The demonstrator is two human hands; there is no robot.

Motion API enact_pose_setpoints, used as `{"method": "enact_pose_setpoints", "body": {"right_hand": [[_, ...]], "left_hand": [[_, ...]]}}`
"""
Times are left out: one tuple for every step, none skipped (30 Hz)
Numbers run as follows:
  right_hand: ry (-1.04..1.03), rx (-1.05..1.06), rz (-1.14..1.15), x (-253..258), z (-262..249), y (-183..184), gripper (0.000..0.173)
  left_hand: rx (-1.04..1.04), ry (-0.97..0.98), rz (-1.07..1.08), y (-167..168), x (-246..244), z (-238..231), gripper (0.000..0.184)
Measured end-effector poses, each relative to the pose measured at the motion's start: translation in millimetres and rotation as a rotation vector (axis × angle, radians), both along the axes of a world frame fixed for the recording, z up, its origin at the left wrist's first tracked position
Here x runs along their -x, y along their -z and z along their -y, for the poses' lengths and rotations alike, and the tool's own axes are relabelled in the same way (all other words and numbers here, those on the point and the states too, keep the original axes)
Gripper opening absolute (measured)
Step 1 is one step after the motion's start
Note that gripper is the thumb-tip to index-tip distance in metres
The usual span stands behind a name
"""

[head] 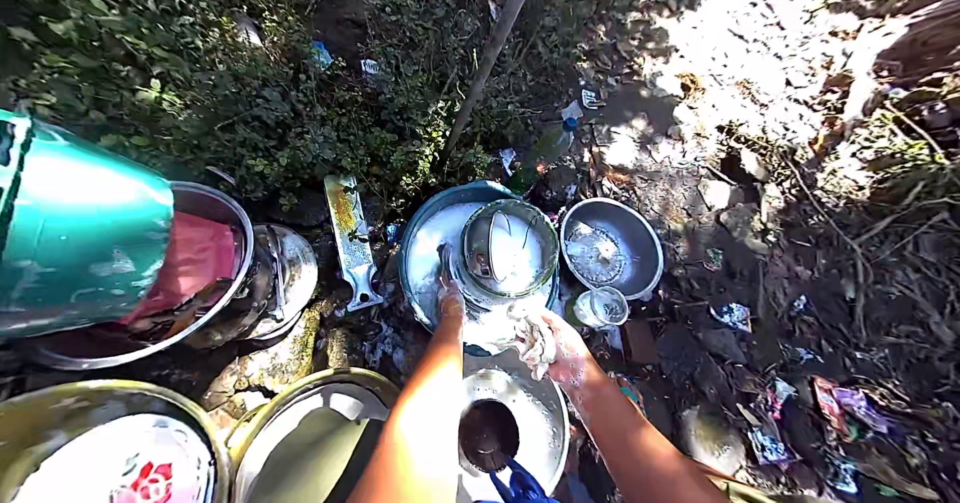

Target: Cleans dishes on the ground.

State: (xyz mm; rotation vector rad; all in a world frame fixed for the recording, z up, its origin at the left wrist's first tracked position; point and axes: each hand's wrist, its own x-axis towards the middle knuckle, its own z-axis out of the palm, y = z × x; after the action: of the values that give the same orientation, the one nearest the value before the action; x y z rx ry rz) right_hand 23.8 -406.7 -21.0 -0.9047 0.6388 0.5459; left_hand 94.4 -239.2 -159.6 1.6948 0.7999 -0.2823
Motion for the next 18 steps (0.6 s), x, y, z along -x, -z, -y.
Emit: {"method": "enact_pose_setpoints", "body": {"right_hand": [[-0.057,0.102,-0.011,-2.3,-3.3,-7.7,0.043],[-0.139,0.218,0.007,-3.5,-6.4,-13.9,0.037],[-0.248,0.324,0.05,-6.2,-9.6,-18.4,0.034],[-0.363,0.41,0.101,-11.5,-14.7,-23.2,0.035],[-0.47,0.474,0.145,-19.1,-22.4,-30.5,0.036],[-0.562,0.502,0.199,-28.7,-31.3,-40.6,0.036],[-0.636,0.484,0.268,-40.6,-39.7,-52.6,0.036],[-0.669,0.43,0.346,-53.4,-48.3,-65.2,0.036],[-0.64,0.352,0.424,-65.9,-57.6,-75.4,0.034],[-0.553,0.285,0.508,-77.6,-68.2,-80.1,0.032],[-0.433,0.279,0.59,-89.0,-80.6,-78.3,0.032],[-0.328,0.372,0.685,-99.2,-95.2,-70.8,0.033],[-0.26,0.533,0.78,-108.2,-110.4,-57.0,0.037],[-0.263,0.689,0.869,-112.1,-123.2,-39.5,0.044],[-0.334,0.809,0.917,-104.7,-134.3,-24.2,0.049],[-0.459,0.916,0.92,-85.5,-142.3,-15.9,0.051],[-0.579,1.009,0.946,-60.6,-145.6,-10.6,0.049],[-0.646,1.07,1.058,-36.8,-141.3,-1.9,0.045]], "left_hand": [[-0.021,0.007,0.061,-12.4,-0.2,-4.7,0.051],[-0.074,0.022,0.102,-29.0,0.6,-12.2,0.05],[-0.147,0.04,0.148,-45.9,2.3,-22.7,0.049],[-0.221,0.063,0.209,-62.6,4.4,-35.6,0.049],[-0.288,0.083,0.275,-79.7,7.4,-48.8,0.047],[-0.356,0.083,0.352,-95.8,11.6,-60.0,0.045],[-0.407,0.082,0.435,-110.8,17.6,-69.1,0.044],[-0.428,0.069,0.522,-123.7,25.2,-75.9,0.044],[-0.383,0.045,0.596,-135.0,34.6,-80.1,0.046],[-0.262,0.011,0.632,-146.6,44.3,-81.1,0.048],[-0.072,-0.048,0.636,-156.9,52.4,-79.0,0.05],[0.107,-0.135,0.635,-161.6,58.5,-74.1,0.051],[0.25,-0.215,0.62,-164.1,62.4,-68.0,0.052],[0.359,-0.261,0.592,-164.6,63.6,-62.3,0.052],[0.433,-0.279,0.555,-162.4,63.8,-57.2,0.053],[0.488,-0.306,0.506,-158.6,63.5,-53.2,0.052],[0.546,-0.358,0.459,-154.7,63.4,-51.7,0.051],[0.582,-0.421,0.436,-150.4,62.8,-52.3,0.049]]}}
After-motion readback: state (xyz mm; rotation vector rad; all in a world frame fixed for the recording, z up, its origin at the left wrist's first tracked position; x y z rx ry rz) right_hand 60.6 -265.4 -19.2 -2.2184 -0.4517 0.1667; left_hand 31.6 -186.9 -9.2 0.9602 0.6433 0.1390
